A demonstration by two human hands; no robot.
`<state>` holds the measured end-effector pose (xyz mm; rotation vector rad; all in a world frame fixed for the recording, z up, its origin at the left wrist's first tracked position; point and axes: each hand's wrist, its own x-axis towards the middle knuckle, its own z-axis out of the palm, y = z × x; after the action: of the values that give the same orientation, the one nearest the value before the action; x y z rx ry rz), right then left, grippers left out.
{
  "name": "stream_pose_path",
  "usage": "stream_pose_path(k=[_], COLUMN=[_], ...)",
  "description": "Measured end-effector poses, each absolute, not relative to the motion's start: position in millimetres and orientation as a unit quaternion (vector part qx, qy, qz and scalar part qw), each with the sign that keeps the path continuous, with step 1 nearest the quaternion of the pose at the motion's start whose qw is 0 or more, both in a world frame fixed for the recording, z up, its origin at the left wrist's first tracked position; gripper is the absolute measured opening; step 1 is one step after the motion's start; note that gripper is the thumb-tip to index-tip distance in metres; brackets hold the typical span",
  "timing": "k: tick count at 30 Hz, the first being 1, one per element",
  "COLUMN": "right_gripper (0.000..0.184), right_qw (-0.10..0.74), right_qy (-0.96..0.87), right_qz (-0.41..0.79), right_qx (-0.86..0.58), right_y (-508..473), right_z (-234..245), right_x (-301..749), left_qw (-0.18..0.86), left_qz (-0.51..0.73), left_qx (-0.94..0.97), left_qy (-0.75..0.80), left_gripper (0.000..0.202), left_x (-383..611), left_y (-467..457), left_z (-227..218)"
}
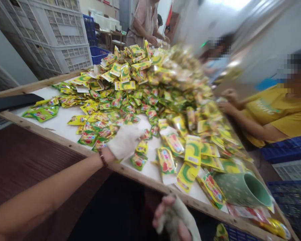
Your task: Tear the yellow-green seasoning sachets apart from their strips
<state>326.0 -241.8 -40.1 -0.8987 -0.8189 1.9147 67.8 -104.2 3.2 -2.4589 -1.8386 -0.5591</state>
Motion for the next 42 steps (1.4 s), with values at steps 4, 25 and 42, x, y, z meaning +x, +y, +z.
stream_pose_path(k=[4,25,42], right_gripper=[0.023,0.06,0.041], right_qw=[0.422,0.414,0.44], right_qy=[-0.583,-0.56,-0.576], right_qz=[0.57,0.383,0.422], right_qx=[-0.397,-0.607,-0.544], right_y=[-196,-132,-135], right_z=[-12,-33,-18], right_x=[284,255,256], left_qw=[-0.01,-0.156,-0.51], left_qz=[-0.124,-0.207,-0.455], left_qx=[-0.795,-0.688,-0.52], left_qy=[-0.594,-0.678,-0.513], left_gripper=[0.015,0.024,0.024], left_x=[73,87,94], left_y=[-105,-64,-133], left_z=[2,15,6])
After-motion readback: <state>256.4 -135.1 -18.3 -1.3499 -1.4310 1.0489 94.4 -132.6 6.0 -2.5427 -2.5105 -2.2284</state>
